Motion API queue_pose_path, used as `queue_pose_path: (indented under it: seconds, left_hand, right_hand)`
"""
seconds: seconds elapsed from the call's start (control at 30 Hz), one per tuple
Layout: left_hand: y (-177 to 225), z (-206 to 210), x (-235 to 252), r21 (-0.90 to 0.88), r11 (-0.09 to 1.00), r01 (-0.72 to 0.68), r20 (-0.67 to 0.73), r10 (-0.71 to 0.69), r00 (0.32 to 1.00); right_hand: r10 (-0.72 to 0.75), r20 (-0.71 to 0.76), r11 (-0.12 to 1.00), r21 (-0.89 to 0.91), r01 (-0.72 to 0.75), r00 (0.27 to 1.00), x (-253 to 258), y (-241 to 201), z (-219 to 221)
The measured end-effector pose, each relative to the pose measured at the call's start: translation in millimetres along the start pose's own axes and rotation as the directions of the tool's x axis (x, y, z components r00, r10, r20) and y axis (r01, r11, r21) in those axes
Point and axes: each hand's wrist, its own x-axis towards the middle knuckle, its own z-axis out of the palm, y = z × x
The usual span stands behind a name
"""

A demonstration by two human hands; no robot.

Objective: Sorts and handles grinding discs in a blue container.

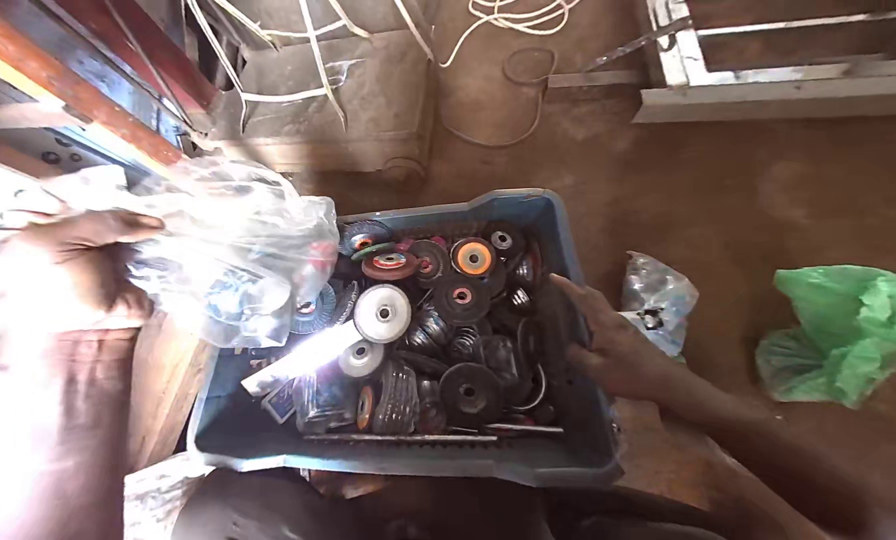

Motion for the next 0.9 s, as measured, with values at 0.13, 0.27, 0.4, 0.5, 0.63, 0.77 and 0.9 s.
queue_pose_path:
  seconds: [0.13, 0.27, 0.4, 0.5, 0.63, 0.77, 0.9]
  left_hand:
    - [-5, -1, 0, -0.047, 0.994, -0.103, 0.275, 0.112, 0.955]
    - [-32, 26, -39, 0.11, 0.944, 0.31, 0.338, -0.329, 0.882]
    - [-51, 55, -62, 0.733, 0.659, 0.169, 0.19, -0.438, 0.879]
    - [-54, 90, -78, 0.861, 0.422, -0.285, 0.342, -0.065, 0.937]
    - [-72, 190, -96, 0.544, 0.528, -0.652, 0.766, 0.005, 0.643]
    - [-129, 291, -99, 0.51, 0.531, -0.677, 0.859, -0.273, 0.434]
    - [-159, 304, -123, 0.615, 0.345, -0.709, 0.771, -0.45, 0.451]
  right_hand:
    - [0.034, 0.036, 0.999, 0.026, -0.035, 0.999, -1, -5, -3]
    - [0.068, 0.063, 0.997, 0.036, -0.07, 0.996, -2, -5, -6]
    - [0.077, 0.075, 0.997, 0.011, -0.078, 0.994, -1, -7, -7]
    - [0.097, 0.089, 0.995, -0.005, -0.097, 0.991, -1, -11, -8]
    - [0.101, 0.094, 0.995, 0.002, -0.101, 0.99, -2, -11, -6]
    - [0.048, 0.084, 0.999, 0.007, -0.049, 0.995, 3, -4, -8]
    - [0.066, 0.121, 0.997, 0.03, -0.07, 0.99, 1, -3, -7]
